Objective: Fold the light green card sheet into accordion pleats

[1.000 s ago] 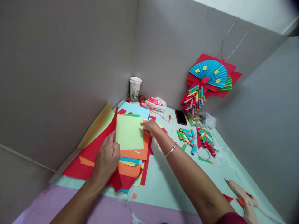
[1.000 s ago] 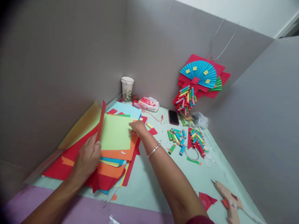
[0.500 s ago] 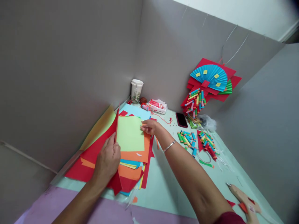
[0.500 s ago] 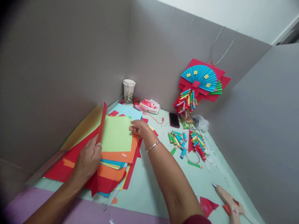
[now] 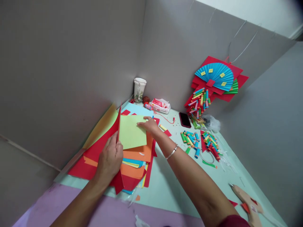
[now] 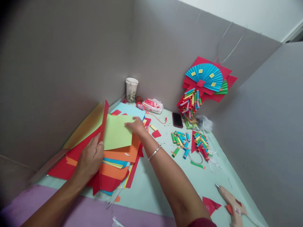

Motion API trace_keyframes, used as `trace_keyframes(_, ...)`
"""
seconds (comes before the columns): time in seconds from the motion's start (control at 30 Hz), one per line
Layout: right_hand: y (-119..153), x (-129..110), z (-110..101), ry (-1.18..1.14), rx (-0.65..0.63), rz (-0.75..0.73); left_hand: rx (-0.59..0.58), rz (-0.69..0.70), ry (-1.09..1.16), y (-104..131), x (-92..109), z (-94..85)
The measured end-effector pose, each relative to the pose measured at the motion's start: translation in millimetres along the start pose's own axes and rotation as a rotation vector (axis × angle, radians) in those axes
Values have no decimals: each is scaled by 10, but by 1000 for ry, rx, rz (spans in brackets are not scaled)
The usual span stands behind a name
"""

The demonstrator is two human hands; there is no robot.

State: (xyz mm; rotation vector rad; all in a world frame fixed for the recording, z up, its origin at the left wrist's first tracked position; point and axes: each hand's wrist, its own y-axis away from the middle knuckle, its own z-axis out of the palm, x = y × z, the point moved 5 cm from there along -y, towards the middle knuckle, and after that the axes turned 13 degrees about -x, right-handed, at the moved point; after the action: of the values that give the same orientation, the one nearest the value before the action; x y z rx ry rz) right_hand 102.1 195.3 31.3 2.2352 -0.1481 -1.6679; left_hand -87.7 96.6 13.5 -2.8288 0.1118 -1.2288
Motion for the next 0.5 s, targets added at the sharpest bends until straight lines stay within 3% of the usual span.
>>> trace_keyframes(0.13,301,-267,-87,230,141,-242,18,20,-9,9,-3,18)
trace_keyframes(0.27,614,-512,-331,556,337,-526,-9,54,-103,9,8,81)
trace_keyframes(0.37,820,-469,-661,581,501,-523,-51,53,-188,-3,14,159)
trace_keyframes(0.5,1259,-242,-1128,513,692,-507,-85,64,-273,-18,32,268)
